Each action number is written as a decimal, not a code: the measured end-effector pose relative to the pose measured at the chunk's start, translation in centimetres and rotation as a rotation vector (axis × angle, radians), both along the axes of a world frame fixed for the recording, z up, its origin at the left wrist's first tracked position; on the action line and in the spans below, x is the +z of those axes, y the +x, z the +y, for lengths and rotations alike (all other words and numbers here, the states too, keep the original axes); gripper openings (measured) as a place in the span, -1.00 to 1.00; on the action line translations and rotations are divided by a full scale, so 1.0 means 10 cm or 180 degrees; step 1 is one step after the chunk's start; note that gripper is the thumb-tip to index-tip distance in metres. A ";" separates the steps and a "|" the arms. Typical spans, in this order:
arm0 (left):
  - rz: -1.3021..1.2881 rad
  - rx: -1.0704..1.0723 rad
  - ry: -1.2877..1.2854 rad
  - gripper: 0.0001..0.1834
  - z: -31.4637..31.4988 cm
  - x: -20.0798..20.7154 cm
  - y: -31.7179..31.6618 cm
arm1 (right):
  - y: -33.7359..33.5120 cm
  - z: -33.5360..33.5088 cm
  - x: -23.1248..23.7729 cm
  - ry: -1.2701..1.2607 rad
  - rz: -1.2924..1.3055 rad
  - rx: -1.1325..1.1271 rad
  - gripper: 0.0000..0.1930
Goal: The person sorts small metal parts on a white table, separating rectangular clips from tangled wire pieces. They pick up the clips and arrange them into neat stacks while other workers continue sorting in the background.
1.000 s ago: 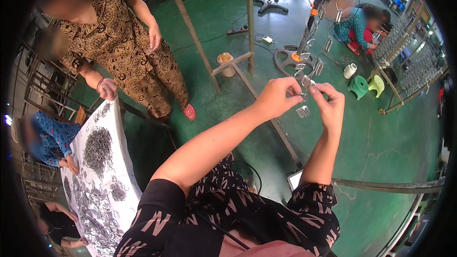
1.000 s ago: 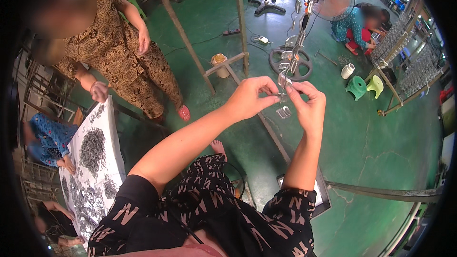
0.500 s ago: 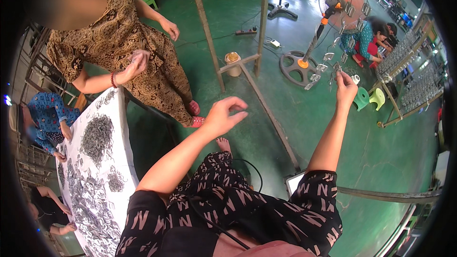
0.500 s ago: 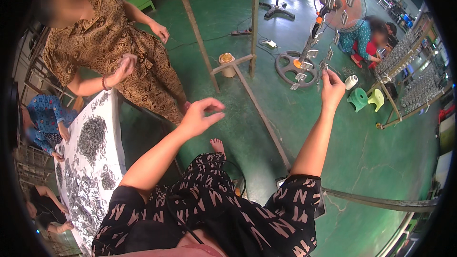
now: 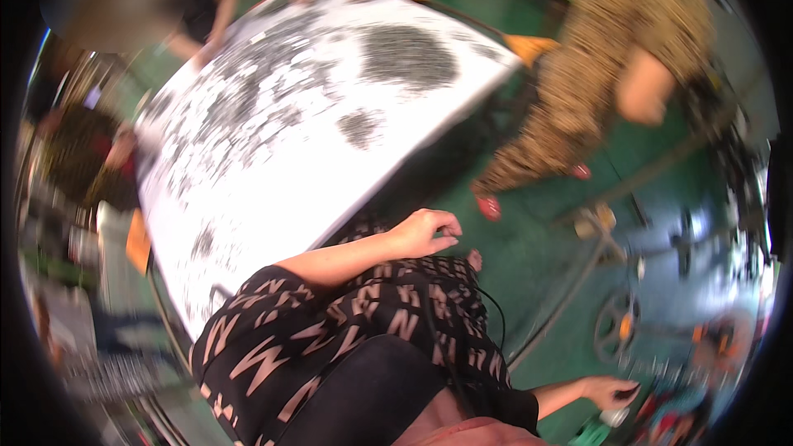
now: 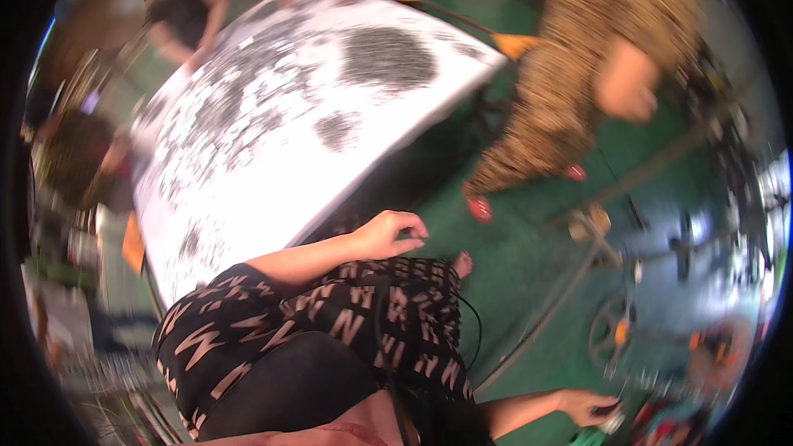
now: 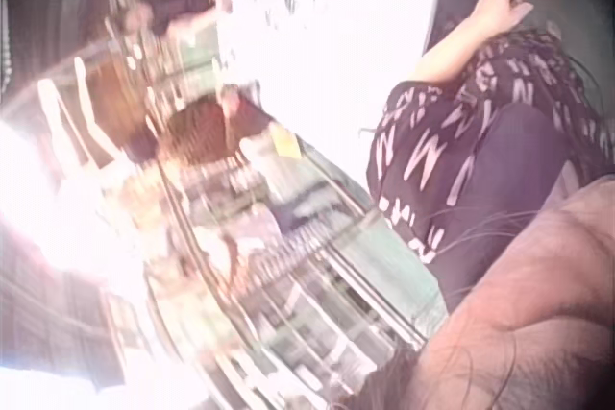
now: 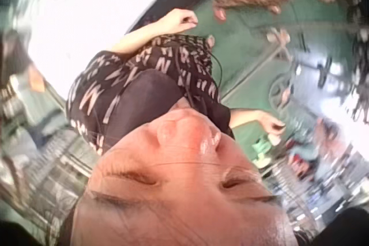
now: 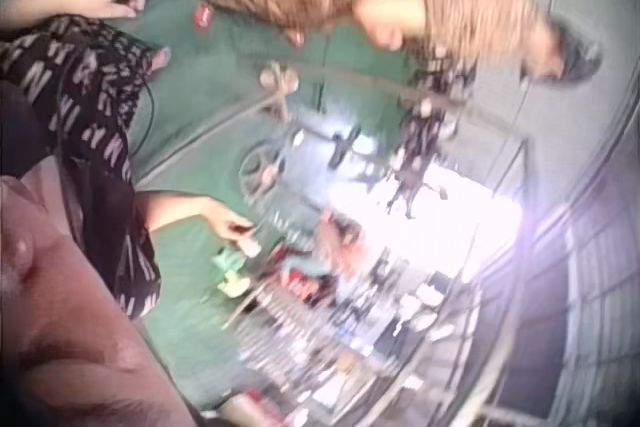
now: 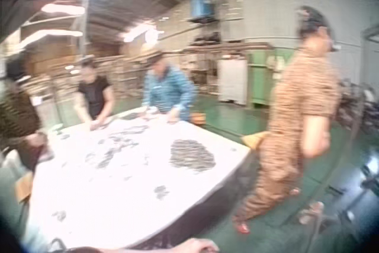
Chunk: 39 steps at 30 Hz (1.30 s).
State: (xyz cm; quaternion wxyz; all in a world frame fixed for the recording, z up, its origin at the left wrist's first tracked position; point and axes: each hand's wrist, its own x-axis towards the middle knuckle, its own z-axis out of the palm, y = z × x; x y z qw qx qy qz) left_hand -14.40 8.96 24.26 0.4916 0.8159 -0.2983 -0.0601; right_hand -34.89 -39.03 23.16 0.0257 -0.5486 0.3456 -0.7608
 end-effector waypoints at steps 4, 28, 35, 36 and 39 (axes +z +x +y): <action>-0.0188 0.1297 0.0046 -0.83 0.76 -0.06 -0.37 | 1.22 1.15 -0.04 -0.0134 0.1029 0.1845 -0.73; 0.0562 0.4488 0.3022 -0.07 2.69 -0.46 -0.88 | 3.18 5.76 -0.35 -0.3810 0.4865 0.5244 -0.16; 0.1085 0.5197 0.3231 -0.06 3.36 -0.59 -0.93 | 3.49 5.77 -0.37 -0.3196 0.4958 0.4940 -0.14; 0.1161 0.5318 0.3295 -0.06 3.41 -0.60 -0.96 | 3.53 5.75 -0.38 -0.3095 0.4976 0.4890 -0.13; 0.1580 0.5737 0.3165 -0.10 3.48 -0.48 -1.04 | 3.62 5.72 -0.37 -0.2943 0.5087 0.4705 -0.13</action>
